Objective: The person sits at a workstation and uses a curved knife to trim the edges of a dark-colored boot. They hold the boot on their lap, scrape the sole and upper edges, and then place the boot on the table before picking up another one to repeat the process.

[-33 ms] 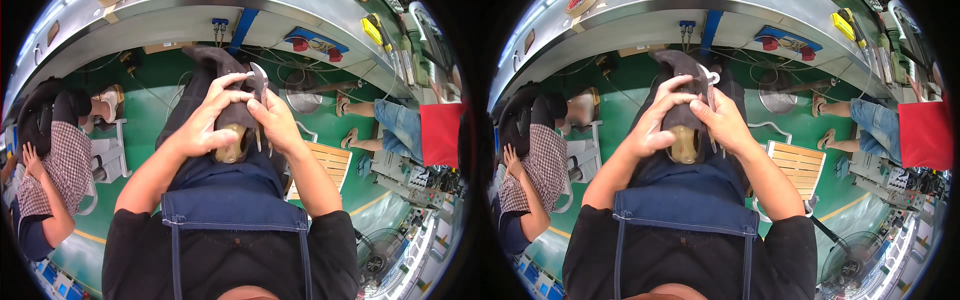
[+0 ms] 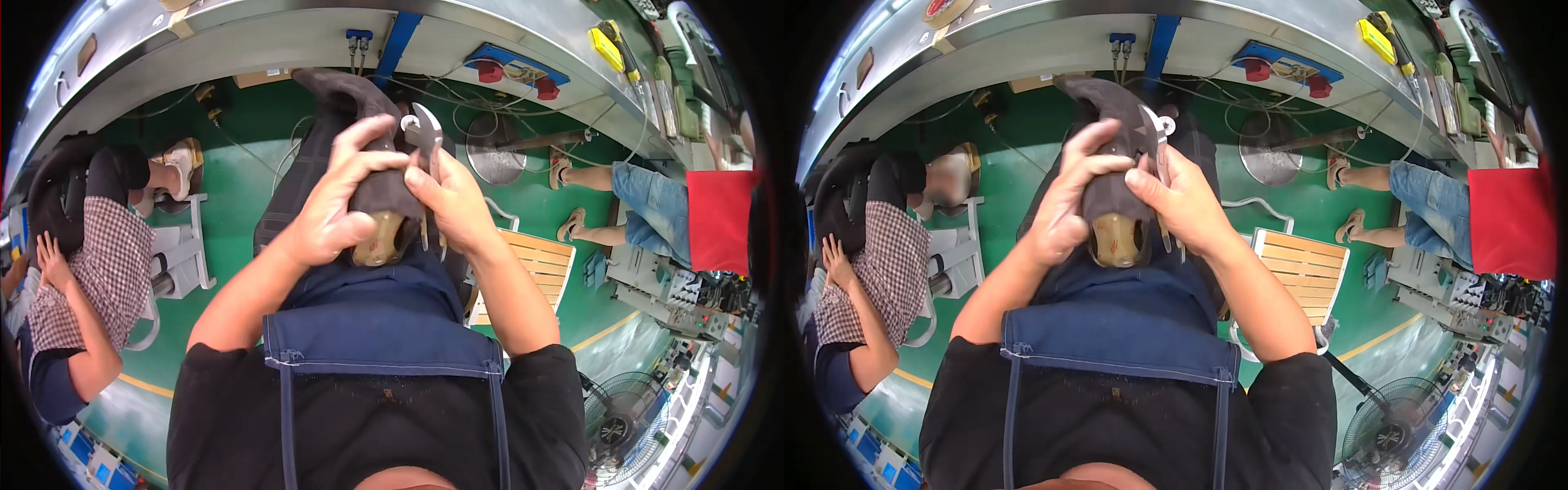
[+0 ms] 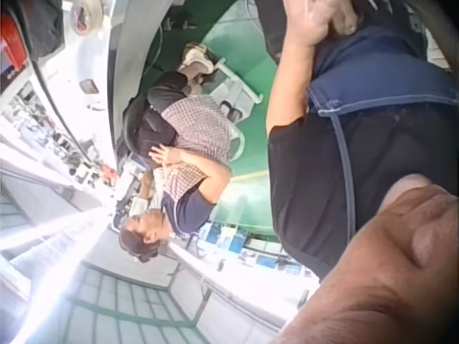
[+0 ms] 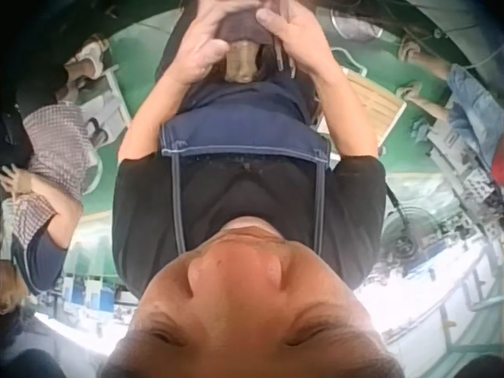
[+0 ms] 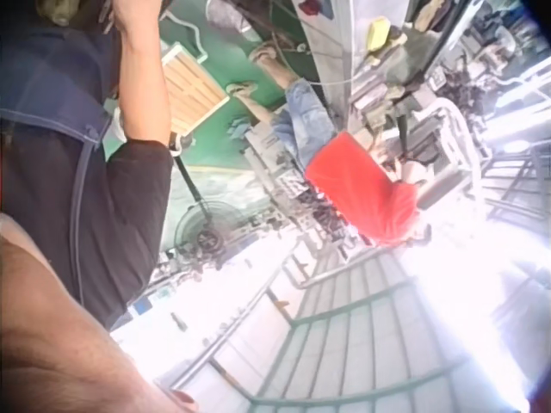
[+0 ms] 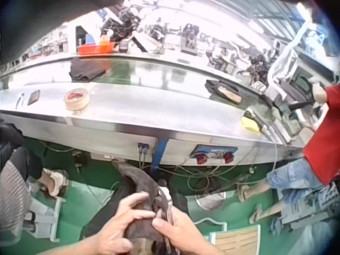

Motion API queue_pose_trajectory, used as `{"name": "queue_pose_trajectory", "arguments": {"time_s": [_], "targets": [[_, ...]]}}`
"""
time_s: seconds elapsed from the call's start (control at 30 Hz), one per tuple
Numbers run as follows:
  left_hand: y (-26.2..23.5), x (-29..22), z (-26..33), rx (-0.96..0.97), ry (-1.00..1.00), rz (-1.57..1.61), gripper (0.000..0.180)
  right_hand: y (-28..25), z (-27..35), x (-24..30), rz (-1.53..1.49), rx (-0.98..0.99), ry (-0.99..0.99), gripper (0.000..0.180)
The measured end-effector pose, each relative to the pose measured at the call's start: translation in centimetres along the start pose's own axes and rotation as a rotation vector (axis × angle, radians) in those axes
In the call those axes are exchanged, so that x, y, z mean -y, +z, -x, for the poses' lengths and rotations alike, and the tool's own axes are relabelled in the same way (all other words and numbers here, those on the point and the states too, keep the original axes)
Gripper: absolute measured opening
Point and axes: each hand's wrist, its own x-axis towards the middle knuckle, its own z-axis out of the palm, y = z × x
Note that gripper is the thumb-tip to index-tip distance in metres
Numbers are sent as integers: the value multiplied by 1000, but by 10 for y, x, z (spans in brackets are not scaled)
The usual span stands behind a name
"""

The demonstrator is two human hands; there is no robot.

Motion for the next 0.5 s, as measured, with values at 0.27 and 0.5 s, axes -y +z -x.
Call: {"name": "queue_pose_trajectory", "arguments": {"time_s": [0.27, 0.5], "targets": [[60, -44, 26, -458, -618, 708, 66, 0, 58, 29, 13, 171, 263, 57], [67, -60, 31, -363, -688, 645, 82, 3, 71, 42, -14, 244, 362, 60]]}}
